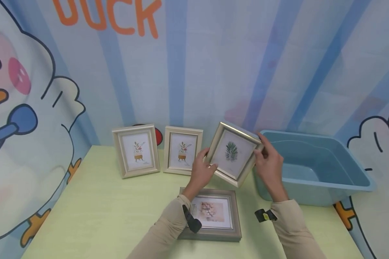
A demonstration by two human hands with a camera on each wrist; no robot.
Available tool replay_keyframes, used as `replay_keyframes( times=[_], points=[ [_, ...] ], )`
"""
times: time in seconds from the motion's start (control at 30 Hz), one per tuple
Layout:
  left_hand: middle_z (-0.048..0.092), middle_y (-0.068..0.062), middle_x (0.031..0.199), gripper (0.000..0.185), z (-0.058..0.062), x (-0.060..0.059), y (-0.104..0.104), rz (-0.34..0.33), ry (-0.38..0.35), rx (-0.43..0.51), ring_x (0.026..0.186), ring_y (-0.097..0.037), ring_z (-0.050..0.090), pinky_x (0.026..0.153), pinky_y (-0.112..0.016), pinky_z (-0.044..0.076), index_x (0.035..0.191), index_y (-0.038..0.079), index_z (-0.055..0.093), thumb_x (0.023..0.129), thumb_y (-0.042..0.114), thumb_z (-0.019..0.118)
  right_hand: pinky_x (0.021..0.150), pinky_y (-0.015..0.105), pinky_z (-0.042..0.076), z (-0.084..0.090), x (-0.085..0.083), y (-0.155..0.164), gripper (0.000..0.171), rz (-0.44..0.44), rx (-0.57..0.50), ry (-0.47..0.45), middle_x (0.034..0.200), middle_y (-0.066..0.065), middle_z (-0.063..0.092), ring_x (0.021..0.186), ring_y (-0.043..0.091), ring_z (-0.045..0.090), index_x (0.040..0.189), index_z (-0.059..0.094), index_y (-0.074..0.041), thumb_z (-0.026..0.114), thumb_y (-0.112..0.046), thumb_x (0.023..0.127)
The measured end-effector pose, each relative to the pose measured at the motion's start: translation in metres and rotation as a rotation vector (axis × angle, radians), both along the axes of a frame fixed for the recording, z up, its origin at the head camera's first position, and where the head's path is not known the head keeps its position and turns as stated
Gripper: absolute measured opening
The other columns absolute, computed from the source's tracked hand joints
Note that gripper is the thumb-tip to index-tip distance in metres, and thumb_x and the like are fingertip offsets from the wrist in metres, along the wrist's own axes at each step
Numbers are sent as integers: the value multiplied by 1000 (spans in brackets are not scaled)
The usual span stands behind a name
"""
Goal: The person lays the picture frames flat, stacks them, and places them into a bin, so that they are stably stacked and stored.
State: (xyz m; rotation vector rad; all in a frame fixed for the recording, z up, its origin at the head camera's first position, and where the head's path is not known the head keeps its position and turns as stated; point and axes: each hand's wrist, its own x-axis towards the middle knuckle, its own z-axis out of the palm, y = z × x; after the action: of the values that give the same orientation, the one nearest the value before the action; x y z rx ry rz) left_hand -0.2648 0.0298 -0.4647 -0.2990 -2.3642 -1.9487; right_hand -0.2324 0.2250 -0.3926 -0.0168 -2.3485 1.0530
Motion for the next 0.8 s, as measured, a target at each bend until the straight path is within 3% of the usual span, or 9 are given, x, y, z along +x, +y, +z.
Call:
replay_keyframes(
  times=[0.1,0.3,0.4,0.5,0.6,0.7,0.77,0.8],
  points=[
    [42,-16,154,58,-2,9,-2,56,-52,73,135,-43,48,106,-52,50,145,8,48,90,2,66,60,22,38,-2,7,2,50,6,-15,32,73,14,58,64,5,46,144,53,-8,60,2,95],
    [41,-19,152,60,-6,23,-4,99,-70,173,139,-41,41,116,-54,38,142,14,55,85,-4,65,61,12,42,-4,20,4,48,26,-47,81,76,17,59,69,-10,49,143,53,-4,59,3,96],
    [39,-20,153,51,-8,29,-5,145,-122,265,139,-43,43,114,-48,43,136,11,61,88,-4,63,58,9,45,-3,26,4,49,24,-73,86,80,19,62,69,-13,49,143,53,-5,59,3,95],
    [39,-21,153,51,-10,34,-8,188,-183,435,135,-42,48,106,-41,51,140,5,56,90,-4,60,59,9,52,-2,31,2,52,61,-169,46,91,25,65,73,-12,53,146,51,-8,59,2,96],
    [35,-25,153,64,-11,39,-11,189,-226,709,136,-43,46,107,-38,51,154,3,32,93,-6,52,63,11,56,-2,36,1,54,110,-303,-1,112,31,65,81,-11,58,149,47,-12,57,1,98],
    [27,-32,155,64,-11,45,-13,125,-230,975,143,-45,36,115,-41,41,156,-5,15,98,-6,41,68,13,58,-4,42,0,56,155,-435,-15,132,31,57,92,-9,61,153,41,-12,53,1,100],
    [26,-33,156,56,-10,48,-15,86,-240,1063,146,-45,32,119,-42,36,153,-10,18,101,-3,38,70,15,59,-7,46,0,57,174,-492,-12,139,29,53,98,-7,62,154,38,-12,52,1,100],
    [28,-32,157,53,-10,50,-16,68,-248,1064,146,-44,33,119,-43,36,152,-11,23,102,0,37,71,16,59,-8,47,-1,58,185,-523,-6,140,27,52,100,-5,62,154,37,-12,51,1,100]
  ],
)
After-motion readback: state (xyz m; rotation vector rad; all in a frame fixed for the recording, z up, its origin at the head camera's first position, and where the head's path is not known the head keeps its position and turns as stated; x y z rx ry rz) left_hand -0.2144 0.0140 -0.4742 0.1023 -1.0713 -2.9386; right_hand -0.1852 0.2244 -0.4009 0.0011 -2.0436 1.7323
